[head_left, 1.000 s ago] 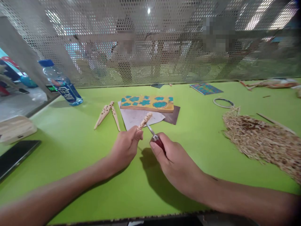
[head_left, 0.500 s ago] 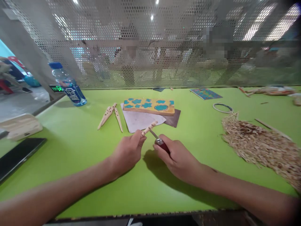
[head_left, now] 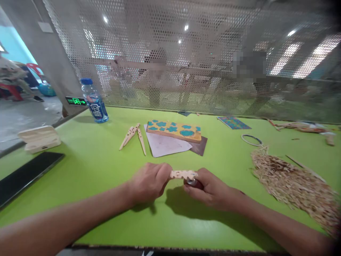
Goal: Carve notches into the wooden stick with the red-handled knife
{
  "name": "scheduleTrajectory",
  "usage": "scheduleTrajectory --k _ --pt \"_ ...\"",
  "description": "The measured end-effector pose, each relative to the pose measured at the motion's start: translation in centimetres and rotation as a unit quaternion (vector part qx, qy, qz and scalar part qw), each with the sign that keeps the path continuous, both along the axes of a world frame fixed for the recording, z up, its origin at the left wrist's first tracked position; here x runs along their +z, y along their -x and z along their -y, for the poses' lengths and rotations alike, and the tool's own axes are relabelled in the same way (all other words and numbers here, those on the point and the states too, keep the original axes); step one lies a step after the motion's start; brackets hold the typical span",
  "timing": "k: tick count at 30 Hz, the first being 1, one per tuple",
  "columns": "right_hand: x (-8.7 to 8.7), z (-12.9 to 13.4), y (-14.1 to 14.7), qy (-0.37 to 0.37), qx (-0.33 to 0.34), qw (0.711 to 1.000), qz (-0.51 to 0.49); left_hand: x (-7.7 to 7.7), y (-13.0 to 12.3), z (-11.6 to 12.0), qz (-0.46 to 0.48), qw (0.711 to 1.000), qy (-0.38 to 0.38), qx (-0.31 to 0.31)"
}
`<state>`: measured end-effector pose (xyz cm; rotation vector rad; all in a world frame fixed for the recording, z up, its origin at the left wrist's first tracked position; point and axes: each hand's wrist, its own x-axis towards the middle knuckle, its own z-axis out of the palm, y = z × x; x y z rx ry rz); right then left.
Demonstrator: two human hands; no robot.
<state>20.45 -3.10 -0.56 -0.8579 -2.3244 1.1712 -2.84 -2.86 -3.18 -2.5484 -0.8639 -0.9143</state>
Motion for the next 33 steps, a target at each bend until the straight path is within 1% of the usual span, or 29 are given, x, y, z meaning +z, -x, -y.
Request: scheduleTrajectory --k 5,7,9,10,11,13,15,16,17,18,19,20,22,24,25,26,27,28,30,31,33 --pt "0.8 0.1 -0.3 0.103 0.02 0.994 -0.023 0.2 0.1 0.1 -0.006 1.0 -0.01 -0.008" --pt "1.1 0.0 -0.3 0.134 0.033 0.99 -0.021 0.3 0.2 0.1 -0.008 1.0 -0.009 -0.003" --pt "1.1 0.0 -0.3 0.146 0.043 0.988 -0.014 0.3 0.2 0.1 -0.01 1.0 -0.002 0.0" --pt "1.0 0.0 -0.3 0.134 0.039 0.99 -0.007 0.3 0.2 0.1 -0.009 1.0 0.002 -0.001" --pt "0.8 0.0 -0.2 0.105 0.025 0.994 0.001 0.3 0.1 0.1 -0.008 1.0 0.009 -0.001" --pt "0.0 0.0 0.1 -0.001 -0.031 0.999 0.018 0.3 0.1 0.2 0.001 1.0 0.025 0.004" --pt "-0.9 0.2 0.5 -0.111 -0.101 0.988 0.032 0.2 0.0 0.1 0.011 0.999 0.041 0.008" --pt "-1.2 0.4 0.6 -0.146 -0.127 0.98 0.035 0.1 -0.1 0.0 0.014 0.999 0.048 0.008" --pt "-1.4 0.6 0.7 -0.161 -0.142 0.976 0.036 -0.1 -0.1 -0.1 0.014 0.998 0.055 0.005" --pt "-1.4 0.7 0.7 -0.153 -0.143 0.977 0.036 -0.2 -0.1 -0.3 0.013 0.998 0.061 0.003" --pt "-1.2 0.9 0.7 -0.127 -0.132 0.983 0.033 -0.4 0.0 -0.4 0.009 0.998 0.067 0.001" --pt "-0.9 0.9 0.6 -0.088 -0.11 0.99 0.029 -0.6 0.0 -0.6 0.006 0.998 0.069 -0.002" --pt "0.0 0.9 0.4 0.014 -0.048 0.998 0.022 -0.9 0.1 -0.7 0.002 0.998 0.065 -0.011" --pt "0.9 0.5 0.0 0.107 0.008 0.994 0.013 -0.8 0.1 -0.7 0.01 0.998 0.055 -0.021" --pt "1.2 0.2 -0.1 0.134 0.023 0.991 0.008 -0.5 0.1 -0.7 0.015 0.998 0.058 -0.023" --pt "1.5 -0.1 -0.2 0.142 0.028 0.989 0.004 -0.1 0.0 -0.6 0.024 0.997 0.069 -0.025" --pt "1.6 -0.4 -0.3 0.127 0.021 0.992 0.002 0.3 -0.1 -0.5 0.037 0.995 0.087 -0.03" --pt "1.7 -0.7 -0.4 0.091 0.007 0.996 0.002 0.8 -0.1 -0.4 0.053 0.991 0.115 -0.038" --pt "1.6 -1.1 -0.5 -0.012 -0.02 1.0 0.007 1.4 -0.3 -0.3 0.107 0.977 0.171 -0.074" --pt "1.5 -1.3 -0.6 -0.067 -0.028 0.997 0.012 1.6 -0.3 -0.2 0.134 0.966 0.2 -0.095" --pt "1.2 -1.4 -0.8 -0.174 -0.048 0.983 0.027 1.4 -0.4 -0.1 0.185 0.941 0.251 -0.132"
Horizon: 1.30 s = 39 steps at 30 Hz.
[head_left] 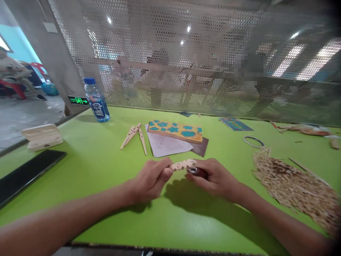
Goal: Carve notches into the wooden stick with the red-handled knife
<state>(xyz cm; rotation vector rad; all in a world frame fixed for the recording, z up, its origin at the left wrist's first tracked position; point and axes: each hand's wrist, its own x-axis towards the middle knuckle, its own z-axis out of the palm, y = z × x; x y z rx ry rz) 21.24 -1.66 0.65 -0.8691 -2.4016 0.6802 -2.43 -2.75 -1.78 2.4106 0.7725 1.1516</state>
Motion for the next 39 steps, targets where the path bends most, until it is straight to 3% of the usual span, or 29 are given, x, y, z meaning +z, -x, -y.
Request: scheduleTrajectory --k 3,6,9,12,18,28,31,35,39 --pt "-0.2 -0.3 -0.5 -0.101 -0.118 0.988 -0.021 -0.5 0.0 0.1 0.08 0.996 0.037 -0.018" --pt "0.3 -1.0 -1.2 -0.035 -0.245 0.964 -0.094 0.0 0.1 0.1 0.057 0.998 0.0 0.014" --pt "1.3 -1.3 -1.7 0.046 -0.203 0.97 -0.128 1.3 0.0 -0.3 -0.014 0.99 0.027 0.14" --pt "2.2 -0.6 -1.8 0.019 -0.171 0.981 -0.09 2.0 -0.3 -0.6 -0.071 0.975 0.077 0.197" --pt "2.3 0.9 -0.5 0.062 -0.091 0.993 0.048 1.8 -0.5 -0.4 -0.087 0.957 0.16 0.224" --pt "1.3 0.6 0.1 0.091 -0.113 0.988 0.059 1.5 -0.7 -0.2 -0.08 0.96 0.146 0.227" --pt "1.2 1.1 0.5 0.179 -0.127 0.975 0.031 1.2 -0.7 -0.1 -0.085 0.96 0.135 0.23" --pt "1.3 1.9 1.0 0.328 -0.129 0.935 -0.038 0.4 -0.6 0.0 -0.099 0.959 0.113 0.241" --pt "1.7 2.0 0.9 0.412 -0.122 0.901 -0.062 -0.4 -0.6 -0.1 -0.109 0.958 0.107 0.242"
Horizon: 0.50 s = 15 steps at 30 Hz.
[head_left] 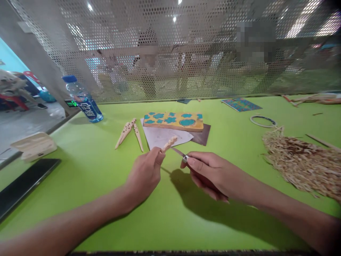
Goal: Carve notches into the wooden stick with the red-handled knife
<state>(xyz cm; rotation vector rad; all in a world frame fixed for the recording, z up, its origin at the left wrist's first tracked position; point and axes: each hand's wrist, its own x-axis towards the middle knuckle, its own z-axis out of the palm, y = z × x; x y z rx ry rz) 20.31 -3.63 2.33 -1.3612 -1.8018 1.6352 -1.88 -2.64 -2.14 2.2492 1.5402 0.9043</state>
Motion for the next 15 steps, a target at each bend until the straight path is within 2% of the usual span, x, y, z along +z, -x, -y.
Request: scheduleTrajectory --k 5,11,15 --pt "0.0 -0.1 0.3 0.004 -0.002 1.0 -0.018 -0.1 0.1 -0.1 0.0 1.0 -0.018 -0.006" --pt "-1.0 0.7 1.5 -0.024 -0.051 0.996 -0.07 0.0 0.0 -0.3 0.023 1.0 -0.019 0.009" --pt "-1.8 0.5 1.6 0.029 -0.035 0.988 -0.151 0.1 -0.1 -0.3 0.051 0.998 0.018 0.011"
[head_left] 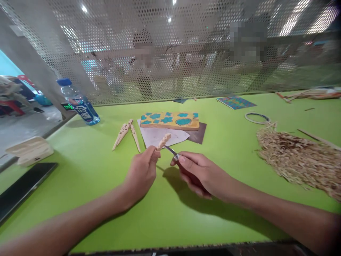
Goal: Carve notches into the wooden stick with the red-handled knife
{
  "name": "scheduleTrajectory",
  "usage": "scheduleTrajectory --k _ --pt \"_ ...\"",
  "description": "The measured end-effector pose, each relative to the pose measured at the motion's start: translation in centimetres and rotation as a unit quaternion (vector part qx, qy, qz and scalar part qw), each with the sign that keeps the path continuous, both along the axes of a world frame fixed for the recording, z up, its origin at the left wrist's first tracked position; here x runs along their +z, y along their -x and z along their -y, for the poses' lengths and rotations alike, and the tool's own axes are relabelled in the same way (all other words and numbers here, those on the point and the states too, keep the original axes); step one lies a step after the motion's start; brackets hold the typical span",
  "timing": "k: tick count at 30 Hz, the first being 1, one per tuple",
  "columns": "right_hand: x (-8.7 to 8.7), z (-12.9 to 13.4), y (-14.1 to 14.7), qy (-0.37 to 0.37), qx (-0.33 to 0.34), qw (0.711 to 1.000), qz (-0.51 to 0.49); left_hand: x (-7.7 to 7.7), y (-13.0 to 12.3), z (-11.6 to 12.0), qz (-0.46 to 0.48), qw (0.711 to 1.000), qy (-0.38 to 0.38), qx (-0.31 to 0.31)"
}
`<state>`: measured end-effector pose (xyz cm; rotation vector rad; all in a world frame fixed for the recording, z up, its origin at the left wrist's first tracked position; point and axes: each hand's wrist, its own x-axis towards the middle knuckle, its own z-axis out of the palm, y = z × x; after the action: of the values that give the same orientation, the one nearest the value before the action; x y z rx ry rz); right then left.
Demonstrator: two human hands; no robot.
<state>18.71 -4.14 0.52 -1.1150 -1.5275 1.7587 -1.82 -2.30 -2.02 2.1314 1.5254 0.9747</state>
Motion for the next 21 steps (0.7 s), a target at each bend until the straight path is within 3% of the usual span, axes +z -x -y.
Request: scheduleTrajectory --k 5,10,12,14,16,17,19,21 --pt "-0.2 -0.5 -0.3 0.115 0.025 0.981 -0.154 0.4 0.0 0.0 0.046 0.999 0.021 -0.012" --pt "0.4 -0.7 -0.7 0.207 0.055 0.959 -0.184 0.4 0.1 -0.3 0.047 0.999 0.001 -0.024" --pt "0.4 -0.5 -0.7 0.165 0.054 0.975 -0.136 0.3 0.1 -0.2 0.039 0.999 -0.011 -0.025" --pt "0.1 -0.2 -0.3 0.03 0.016 0.999 -0.034 0.1 0.1 -0.1 0.03 0.999 -0.022 -0.024" --pt "-0.2 0.3 0.2 -0.112 -0.03 0.991 0.061 0.0 0.0 0.1 0.022 0.999 -0.034 -0.023" --pt "-0.3 0.6 0.5 -0.143 -0.042 0.986 0.08 -0.1 -0.1 0.2 0.019 0.999 -0.04 -0.024" --pt "-0.4 1.0 0.9 -0.111 -0.033 0.992 0.058 -0.1 -0.3 0.4 0.019 0.998 -0.055 -0.026" --pt "-0.1 1.4 1.0 -0.019 -0.003 1.0 -0.015 -0.1 -0.4 0.5 0.023 0.997 -0.073 -0.03"
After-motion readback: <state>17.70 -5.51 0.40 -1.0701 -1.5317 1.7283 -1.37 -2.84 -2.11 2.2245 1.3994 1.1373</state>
